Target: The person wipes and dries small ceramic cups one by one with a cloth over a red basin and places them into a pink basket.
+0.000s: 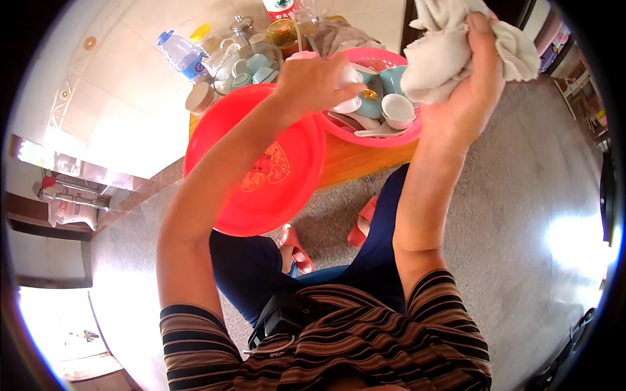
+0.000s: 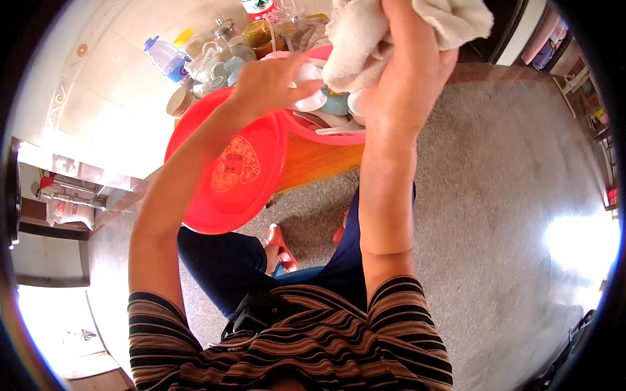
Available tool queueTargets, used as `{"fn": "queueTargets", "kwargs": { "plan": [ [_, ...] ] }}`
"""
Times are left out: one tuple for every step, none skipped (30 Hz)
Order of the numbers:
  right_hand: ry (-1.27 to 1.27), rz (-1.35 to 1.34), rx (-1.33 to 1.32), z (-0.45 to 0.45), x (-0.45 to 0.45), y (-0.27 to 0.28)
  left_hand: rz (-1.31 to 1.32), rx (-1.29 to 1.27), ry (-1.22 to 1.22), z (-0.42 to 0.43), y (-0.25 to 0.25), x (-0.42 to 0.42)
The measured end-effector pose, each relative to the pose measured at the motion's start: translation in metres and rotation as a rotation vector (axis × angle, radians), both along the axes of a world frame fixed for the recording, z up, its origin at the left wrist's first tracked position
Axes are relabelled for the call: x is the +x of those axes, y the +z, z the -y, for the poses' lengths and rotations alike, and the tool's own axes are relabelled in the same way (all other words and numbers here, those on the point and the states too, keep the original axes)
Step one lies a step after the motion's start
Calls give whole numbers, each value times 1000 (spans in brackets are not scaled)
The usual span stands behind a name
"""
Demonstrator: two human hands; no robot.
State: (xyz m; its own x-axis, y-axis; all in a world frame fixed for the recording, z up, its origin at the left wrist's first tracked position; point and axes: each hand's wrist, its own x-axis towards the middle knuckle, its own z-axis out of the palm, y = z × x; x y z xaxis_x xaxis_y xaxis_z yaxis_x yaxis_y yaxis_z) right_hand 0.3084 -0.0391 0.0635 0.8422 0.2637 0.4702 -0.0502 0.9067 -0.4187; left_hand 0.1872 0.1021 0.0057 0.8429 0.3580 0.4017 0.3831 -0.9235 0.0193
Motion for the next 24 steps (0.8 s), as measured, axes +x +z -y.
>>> {"fn": "queueTargets", "kwargs": {
  "plan": [
    [-38, 22, 10, 2, -1, 7, -76, 49, 7, 3, -2, 8],
    [-74, 42, 20, 3, -2, 10, -153, 99, 16, 4, -5, 12],
    [-54, 56, 41, 4, 0, 7, -154, 105, 27, 4, -8, 14],
    [-46, 54, 47, 6, -2, 5, -160, 102, 11, 5, -11, 15],
    [4, 87, 31, 9, -4, 2, -167, 100, -7, 4, -14, 16],
    [51, 118, 12, 9, -5, -1, -172, 104, -3, 5, -15, 15],
    [38, 86, -2, 5, -5, -6, -157, 104, 1, 6, -15, 15],
    [35, 80, -2, 1, -6, -9, -142, 102, 0, 8, -16, 14],
    [-9, 118, -17, -4, -9, -10, -145, 104, -4, 9, -19, 12],
    [-51, 160, -29, -8, -12, -8, -133, 108, 6, 8, -23, 10],
    [18, 205, 29, -6, -17, -8, -120, 112, 19, 8, -25, 7],
    [91, 249, 84, -5, -22, -7, -118, 116, 21, 9, -21, 2],
    [58, 203, 6, -10, -19, -11, -97, 55, 0, 11, -17, -6],
    [27, 157, -73, -13, -17, -14, -76, -8, -19, 11, -13, -13],
    [48, 140, -87, -11, -19, -16, -75, -7, -16, 9, -10, -19],
    [49, 139, -85, -12, -19, -15, 12, -31, -9, 6, -6, -27],
    [48, 135, -82, -14, -20, -14, 97, -53, -5, 1, -2, -35],
    [44, 132, -78, -15, -19, -14, 95, -51, -7, -6, 4, -44],
    [40, 129, -79, -15, -17, -15, 89, -126, 75, -17, 11, -53],
    [64, 133, -89, -16, -13, -18, 81, -203, 156, -29, 16, -61],
    [89, 137, -99, -18, -11, -20, 94, -198, 220, -43, 16, -70],
    [85, 135, -101, -19, -10, -21, 108, -191, 284, -61, 15, -80],
    [96, 115, -125, -20, -9, -22, 74, -192, 332, -83, 12, -90],
    [105, 94, -148, -21, -9, -23, 39, -193, 377, -103, 9, -99]
  ]
}}
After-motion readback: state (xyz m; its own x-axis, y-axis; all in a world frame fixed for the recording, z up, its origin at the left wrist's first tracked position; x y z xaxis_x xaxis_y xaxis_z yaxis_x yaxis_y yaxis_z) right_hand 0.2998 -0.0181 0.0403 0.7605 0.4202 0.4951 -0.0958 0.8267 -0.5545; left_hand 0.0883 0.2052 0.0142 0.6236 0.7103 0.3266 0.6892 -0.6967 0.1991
